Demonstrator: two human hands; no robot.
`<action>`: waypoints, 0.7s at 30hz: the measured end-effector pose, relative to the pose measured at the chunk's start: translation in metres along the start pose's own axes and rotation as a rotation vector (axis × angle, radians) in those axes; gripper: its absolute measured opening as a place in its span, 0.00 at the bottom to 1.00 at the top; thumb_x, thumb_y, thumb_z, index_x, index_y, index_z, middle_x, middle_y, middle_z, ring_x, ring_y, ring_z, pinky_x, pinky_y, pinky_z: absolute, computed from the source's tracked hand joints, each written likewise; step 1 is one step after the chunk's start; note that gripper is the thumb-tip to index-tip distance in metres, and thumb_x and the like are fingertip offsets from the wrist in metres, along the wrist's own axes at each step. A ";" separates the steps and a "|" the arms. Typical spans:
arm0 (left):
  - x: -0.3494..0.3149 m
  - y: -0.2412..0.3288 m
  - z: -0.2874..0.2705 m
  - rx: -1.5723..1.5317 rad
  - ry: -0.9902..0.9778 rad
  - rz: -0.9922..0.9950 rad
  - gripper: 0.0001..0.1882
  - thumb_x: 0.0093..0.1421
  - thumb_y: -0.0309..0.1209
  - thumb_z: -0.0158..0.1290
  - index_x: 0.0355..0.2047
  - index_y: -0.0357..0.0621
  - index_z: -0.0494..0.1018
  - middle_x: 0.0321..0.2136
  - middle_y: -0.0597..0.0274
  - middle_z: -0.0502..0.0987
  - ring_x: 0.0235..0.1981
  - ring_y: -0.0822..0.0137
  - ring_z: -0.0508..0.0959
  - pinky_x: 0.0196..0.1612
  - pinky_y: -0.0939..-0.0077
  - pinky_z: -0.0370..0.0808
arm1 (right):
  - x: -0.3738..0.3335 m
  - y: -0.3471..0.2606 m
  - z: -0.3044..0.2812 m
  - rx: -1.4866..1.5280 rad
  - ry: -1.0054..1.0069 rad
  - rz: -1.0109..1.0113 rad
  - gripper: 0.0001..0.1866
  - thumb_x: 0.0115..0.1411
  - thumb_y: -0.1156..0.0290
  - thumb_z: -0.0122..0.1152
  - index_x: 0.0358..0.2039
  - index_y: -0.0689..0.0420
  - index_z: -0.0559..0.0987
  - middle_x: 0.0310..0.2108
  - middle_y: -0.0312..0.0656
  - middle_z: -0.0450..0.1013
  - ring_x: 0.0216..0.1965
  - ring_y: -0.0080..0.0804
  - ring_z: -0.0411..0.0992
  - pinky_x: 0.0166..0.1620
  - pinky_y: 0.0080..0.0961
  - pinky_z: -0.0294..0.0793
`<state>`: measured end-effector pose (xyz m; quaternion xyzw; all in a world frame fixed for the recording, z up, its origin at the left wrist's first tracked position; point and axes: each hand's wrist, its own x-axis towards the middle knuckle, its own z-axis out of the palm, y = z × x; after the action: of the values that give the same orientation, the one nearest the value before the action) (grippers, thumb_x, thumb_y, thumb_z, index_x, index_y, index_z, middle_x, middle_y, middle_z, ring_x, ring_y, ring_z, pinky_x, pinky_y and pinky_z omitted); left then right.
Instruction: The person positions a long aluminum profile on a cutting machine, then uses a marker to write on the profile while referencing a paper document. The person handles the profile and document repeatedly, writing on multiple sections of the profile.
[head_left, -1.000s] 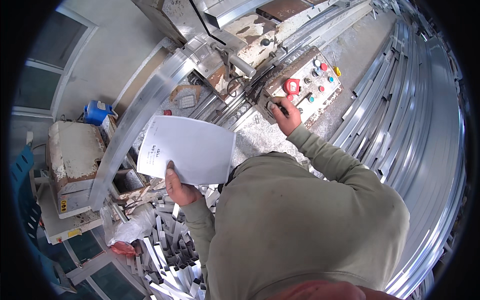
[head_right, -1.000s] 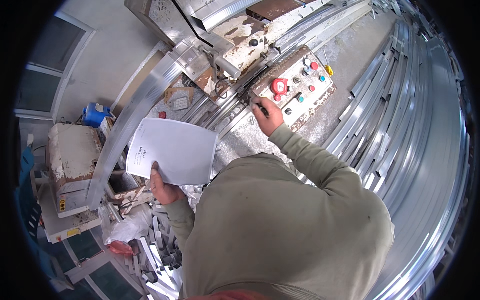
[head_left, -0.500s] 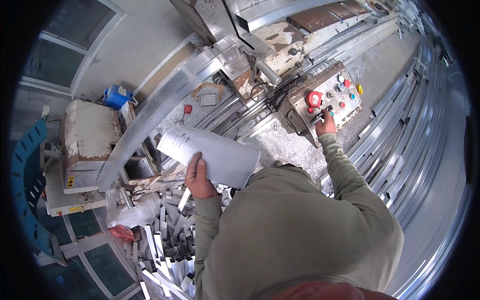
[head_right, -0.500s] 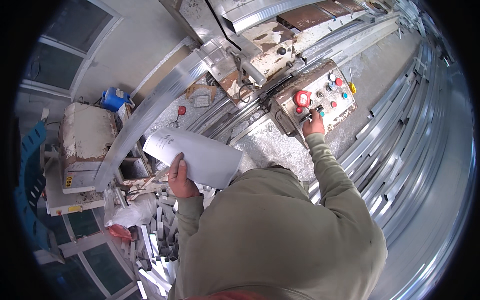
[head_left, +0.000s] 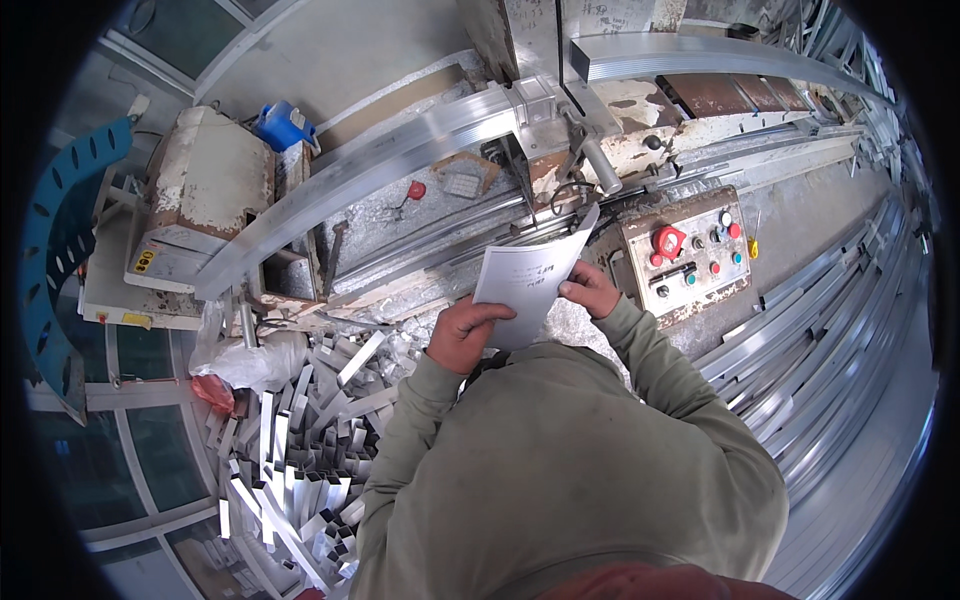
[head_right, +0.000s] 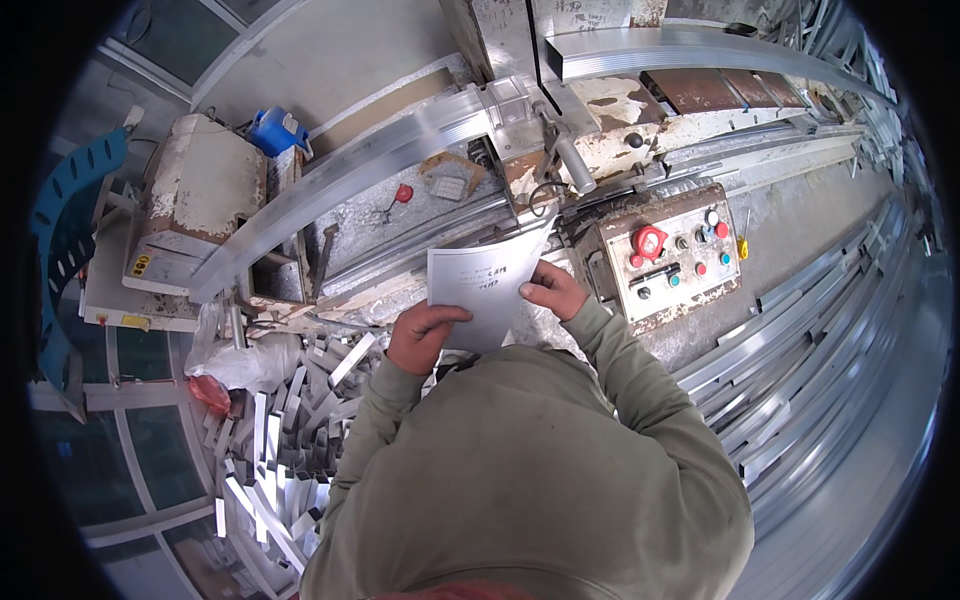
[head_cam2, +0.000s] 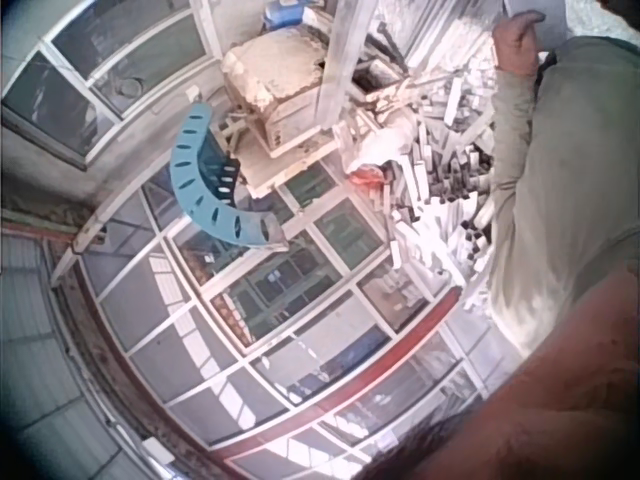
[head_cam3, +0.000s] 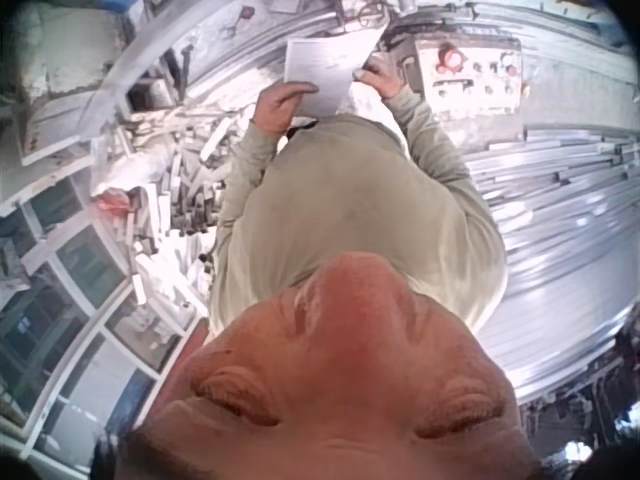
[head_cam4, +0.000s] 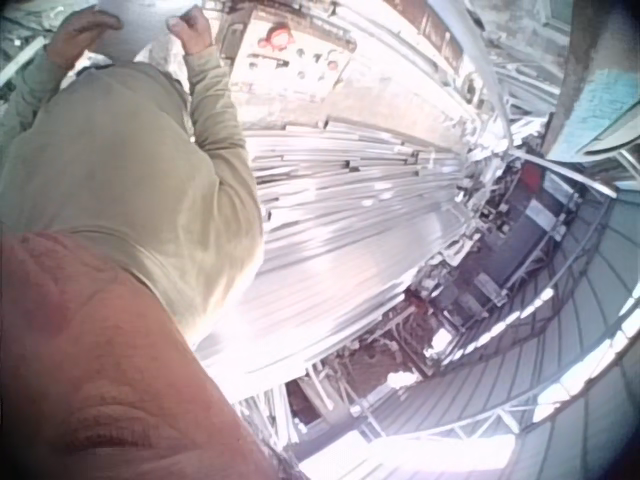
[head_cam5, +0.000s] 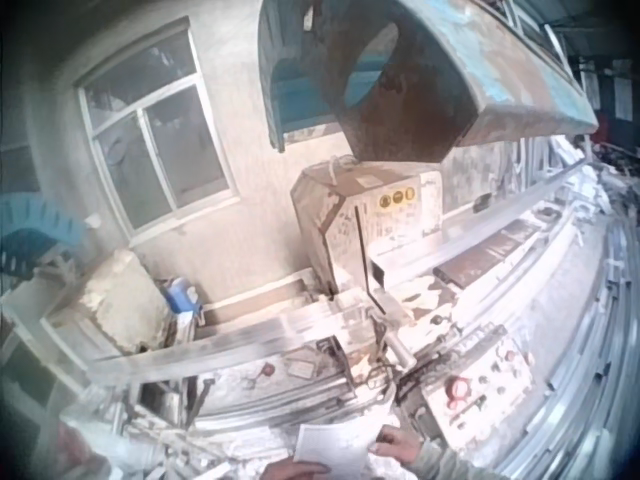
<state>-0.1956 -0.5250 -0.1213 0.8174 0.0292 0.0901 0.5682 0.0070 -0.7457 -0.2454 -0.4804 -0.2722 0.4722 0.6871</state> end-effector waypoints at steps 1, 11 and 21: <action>-0.003 -0.002 0.001 -0.032 0.045 -0.029 0.18 0.62 0.15 0.49 0.45 0.42 0.84 0.45 0.53 0.83 0.48 0.59 0.83 0.53 0.67 0.77 | -0.003 -0.001 0.004 0.006 -0.031 -0.014 0.35 0.69 0.64 0.65 0.71 0.62 0.64 0.62 0.44 0.72 0.62 0.34 0.70 0.66 0.37 0.67; -0.008 -0.017 -0.003 -0.060 0.177 -0.113 0.18 0.63 0.15 0.47 0.44 0.41 0.84 0.44 0.54 0.83 0.48 0.61 0.82 0.54 0.68 0.76 | -0.002 -0.009 0.023 0.005 -0.024 -0.039 0.48 0.61 0.66 0.73 0.76 0.55 0.54 0.72 0.45 0.59 0.69 0.43 0.62 0.66 0.44 0.67; -0.003 -0.021 -0.014 -0.132 0.094 -0.123 0.17 0.62 0.15 0.48 0.42 0.41 0.84 0.43 0.57 0.83 0.47 0.63 0.82 0.54 0.69 0.76 | 0.001 -0.012 0.009 -0.080 0.072 -0.055 0.24 0.65 0.71 0.71 0.60 0.63 0.77 0.50 0.40 0.80 0.52 0.29 0.77 0.57 0.31 0.76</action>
<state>-0.2000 -0.5049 -0.1362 0.7698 0.0997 0.0949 0.6232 0.0049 -0.7422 -0.2315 -0.5166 -0.2791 0.4244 0.6893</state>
